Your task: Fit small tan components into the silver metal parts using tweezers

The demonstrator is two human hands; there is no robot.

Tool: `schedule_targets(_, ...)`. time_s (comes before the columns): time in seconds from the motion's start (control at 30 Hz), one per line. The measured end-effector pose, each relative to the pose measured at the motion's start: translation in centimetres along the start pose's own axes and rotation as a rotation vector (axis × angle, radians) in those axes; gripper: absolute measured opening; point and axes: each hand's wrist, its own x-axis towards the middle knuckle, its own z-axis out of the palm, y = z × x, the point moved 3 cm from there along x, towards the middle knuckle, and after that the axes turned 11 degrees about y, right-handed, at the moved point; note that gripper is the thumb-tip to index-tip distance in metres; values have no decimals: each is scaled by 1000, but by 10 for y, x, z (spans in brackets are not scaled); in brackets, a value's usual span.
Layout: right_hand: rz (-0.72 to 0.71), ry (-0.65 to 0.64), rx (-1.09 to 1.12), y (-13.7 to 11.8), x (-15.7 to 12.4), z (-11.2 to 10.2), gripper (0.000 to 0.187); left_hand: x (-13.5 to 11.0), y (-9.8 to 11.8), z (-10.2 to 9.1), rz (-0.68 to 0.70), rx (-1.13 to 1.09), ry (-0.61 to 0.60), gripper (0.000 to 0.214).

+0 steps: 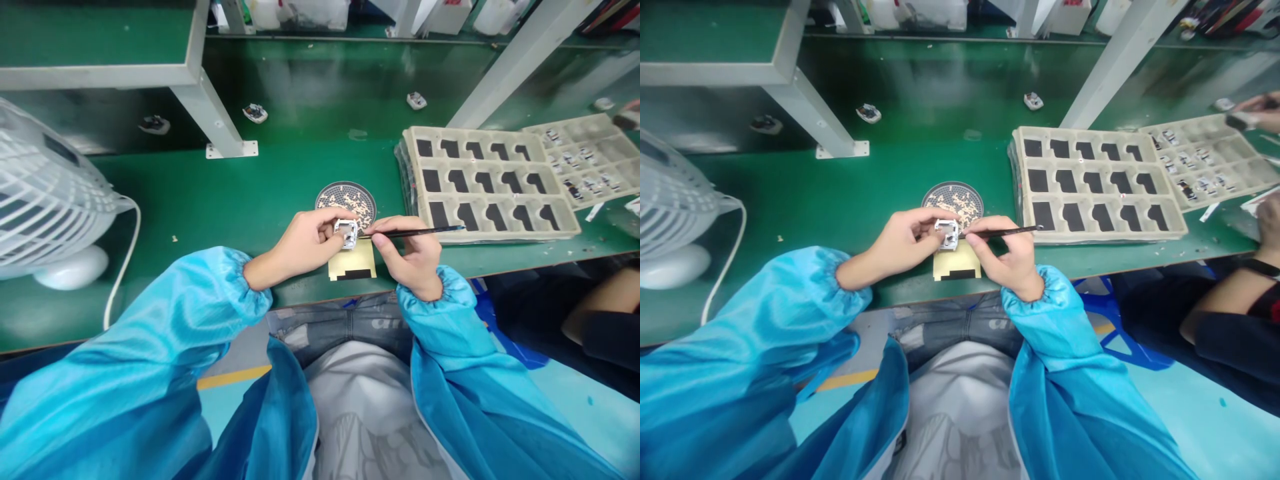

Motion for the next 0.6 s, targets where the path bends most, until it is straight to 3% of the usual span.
schedule_targets(0.4,48,-3,28,3,-3,-2,17,0,2,1,8,-86,-24,37)
schedule_targets(0.6,37,-36,10,3,-2,0,15,-1,6,-2,59,-23,-32,37)
